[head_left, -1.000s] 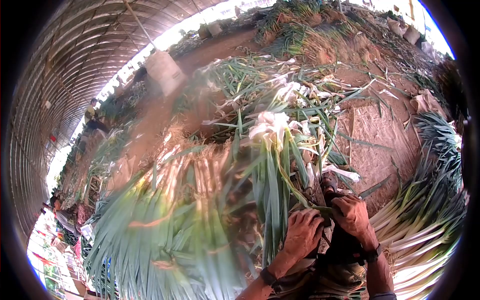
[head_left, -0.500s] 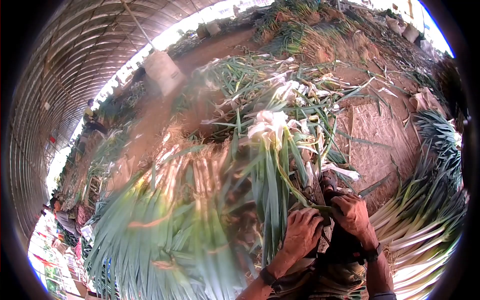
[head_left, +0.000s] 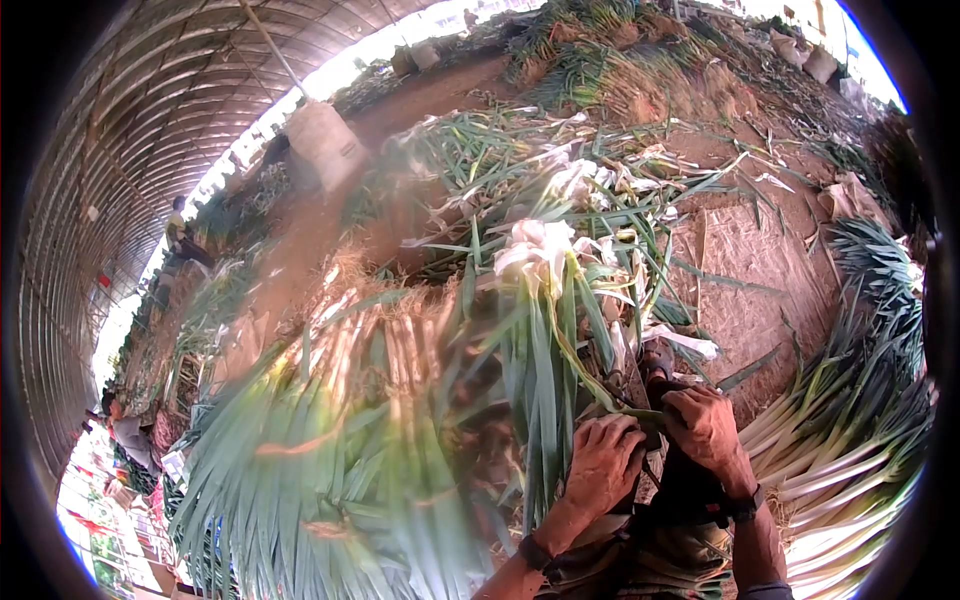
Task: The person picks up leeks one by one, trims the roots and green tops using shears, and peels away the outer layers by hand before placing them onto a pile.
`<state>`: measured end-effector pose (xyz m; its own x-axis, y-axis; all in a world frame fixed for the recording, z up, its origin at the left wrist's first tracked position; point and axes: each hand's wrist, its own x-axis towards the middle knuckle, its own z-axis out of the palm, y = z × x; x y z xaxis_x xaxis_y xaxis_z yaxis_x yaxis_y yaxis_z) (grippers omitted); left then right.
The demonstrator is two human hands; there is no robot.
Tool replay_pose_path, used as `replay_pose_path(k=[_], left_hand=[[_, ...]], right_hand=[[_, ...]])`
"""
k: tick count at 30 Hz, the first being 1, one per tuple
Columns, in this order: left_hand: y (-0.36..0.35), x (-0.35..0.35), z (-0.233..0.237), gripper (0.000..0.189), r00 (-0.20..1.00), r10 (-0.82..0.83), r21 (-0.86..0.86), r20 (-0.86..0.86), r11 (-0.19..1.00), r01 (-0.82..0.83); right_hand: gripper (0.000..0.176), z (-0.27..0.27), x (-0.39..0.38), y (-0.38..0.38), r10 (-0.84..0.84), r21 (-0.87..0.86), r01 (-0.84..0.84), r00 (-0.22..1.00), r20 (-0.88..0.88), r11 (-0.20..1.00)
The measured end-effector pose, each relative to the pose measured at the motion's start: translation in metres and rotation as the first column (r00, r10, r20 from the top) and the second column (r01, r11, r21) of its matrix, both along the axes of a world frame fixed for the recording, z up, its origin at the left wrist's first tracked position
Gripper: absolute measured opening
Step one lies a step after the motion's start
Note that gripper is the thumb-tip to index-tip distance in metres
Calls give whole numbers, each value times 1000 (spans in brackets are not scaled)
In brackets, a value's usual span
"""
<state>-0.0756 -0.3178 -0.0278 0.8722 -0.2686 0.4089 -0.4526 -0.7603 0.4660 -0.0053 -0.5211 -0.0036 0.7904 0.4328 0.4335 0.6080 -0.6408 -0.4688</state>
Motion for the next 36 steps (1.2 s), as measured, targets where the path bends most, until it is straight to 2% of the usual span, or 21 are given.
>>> replay_pose_path(k=[11, 14, 36], left_hand=[[0, 0, 4, 29, 1000, -1, 3, -8, 1000, 1], [0, 0, 3, 28, 1000, 0, 2, -8, 1000, 0], [0, 0, 6, 29, 1000, -2, -21, -11, 1000, 2]], right_hand=[[20, 1, 0, 0, -2, 24, 2, 1000, 12, 1000], [29, -1, 1, -3, 12, 3, -12, 1000, -3, 1000], [25, 1, 1, -4, 13, 15, -13, 1000, -19, 1000]])
